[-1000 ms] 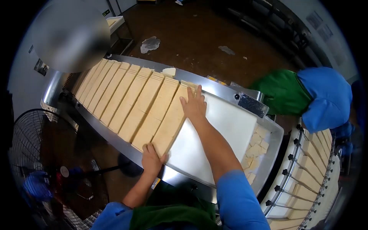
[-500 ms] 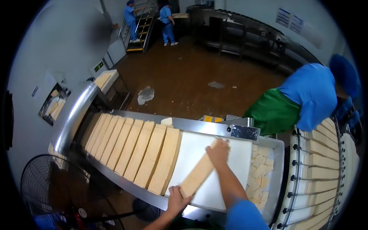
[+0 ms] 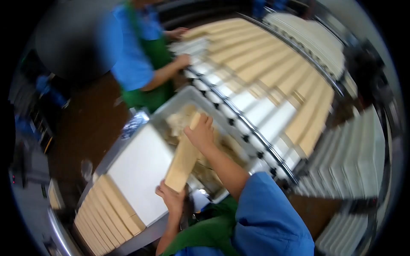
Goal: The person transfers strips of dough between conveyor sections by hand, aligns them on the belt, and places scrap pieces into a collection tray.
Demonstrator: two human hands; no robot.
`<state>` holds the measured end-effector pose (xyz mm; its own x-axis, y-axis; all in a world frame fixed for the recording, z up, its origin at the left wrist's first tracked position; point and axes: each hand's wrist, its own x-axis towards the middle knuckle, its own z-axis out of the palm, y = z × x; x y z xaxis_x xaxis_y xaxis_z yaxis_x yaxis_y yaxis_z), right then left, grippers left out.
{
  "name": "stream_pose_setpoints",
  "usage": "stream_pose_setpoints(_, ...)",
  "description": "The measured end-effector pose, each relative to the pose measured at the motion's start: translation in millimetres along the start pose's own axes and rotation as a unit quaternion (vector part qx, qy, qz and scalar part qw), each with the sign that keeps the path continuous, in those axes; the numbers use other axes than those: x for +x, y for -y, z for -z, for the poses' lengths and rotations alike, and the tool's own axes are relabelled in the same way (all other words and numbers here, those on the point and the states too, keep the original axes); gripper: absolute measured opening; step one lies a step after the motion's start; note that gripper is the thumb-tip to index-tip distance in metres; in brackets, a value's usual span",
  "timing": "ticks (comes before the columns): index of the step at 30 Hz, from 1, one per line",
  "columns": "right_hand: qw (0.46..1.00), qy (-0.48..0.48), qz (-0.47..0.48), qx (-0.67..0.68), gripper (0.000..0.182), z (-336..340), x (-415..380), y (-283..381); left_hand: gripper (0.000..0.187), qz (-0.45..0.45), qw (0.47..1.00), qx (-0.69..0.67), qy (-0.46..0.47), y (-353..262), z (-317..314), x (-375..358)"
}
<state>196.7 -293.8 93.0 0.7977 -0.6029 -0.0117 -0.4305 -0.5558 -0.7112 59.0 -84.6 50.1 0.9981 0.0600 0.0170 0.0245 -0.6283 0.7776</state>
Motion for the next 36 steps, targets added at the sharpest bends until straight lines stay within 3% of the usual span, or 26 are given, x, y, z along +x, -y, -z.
stream_pose_setpoints(5, 0.98, -0.149, -0.108, 0.071, 0.077, 134, 25, -93, 0.076, -0.14, 0.988, -0.008, 0.058, -84, -54, 8)
stream_pose_setpoints(7, 0.97, -0.193, -0.147, 0.022, 0.077, 179, 36, -126, 0.075, -0.18, 0.977, -0.052, 0.104, -128, -65, 4)
stream_pose_setpoints(11, 0.966, -0.128, -0.209, -0.083, 0.066, 242, 62, -185, 0.075, -0.278, 0.942, -0.047, 0.183, -184, -89, 2)
stream_pose_setpoints(13, 0.946, -0.032, -0.182, -0.265, 0.055, 250, 94, -229, 0.074, -0.275, 0.933, -0.035, 0.228, -201, -103, -1)
stream_pose_setpoints(14, 0.948, -0.034, -0.179, -0.262, 0.055, 253, 108, -242, 0.073, -0.267, 0.924, -0.026, 0.273, -208, -110, -2)
stream_pose_setpoints(20, 0.942, -0.038, -0.162, -0.291, 0.057, 274, 174, -284, 0.073, -0.237, 0.909, -0.053, 0.339, -224, -158, -2)
stream_pose_setpoints(26, 0.948, 0.044, -0.206, -0.24, 0.058, 294, 182, -282, 0.071, -0.228, 0.915, -0.044, 0.33, -233, -185, -3)
stream_pose_setpoints(29, 0.95, 0.008, -0.194, -0.244, 0.058, 294, 189, -293, 0.066, -0.29, 0.906, -0.038, 0.307, -239, -202, 1)
stream_pose_setpoints(31, 0.942, -0.047, -0.169, -0.288, 0.057, 293, 191, -301, 0.063, -0.283, 0.904, -0.039, 0.317, -246, -215, 3)
stream_pose_setpoints(33, 0.942, -0.022, -0.183, -0.28, 0.058, 311, 179, -268, 0.061, -0.278, 0.901, -0.041, 0.329, -251, -228, 7)
stream_pose_setpoints(35, 0.942, 0.003, -0.195, -0.273, 0.06, 311, 172, -264, 0.057, -0.219, 0.897, -0.097, 0.373, -253, -241, 9)
stream_pose_setpoints(36, 0.944, -0.083, -0.158, -0.279, 0.063, 298, 171, -276, 0.057, -0.217, 0.899, -0.097, 0.368, -252, -244, 8)
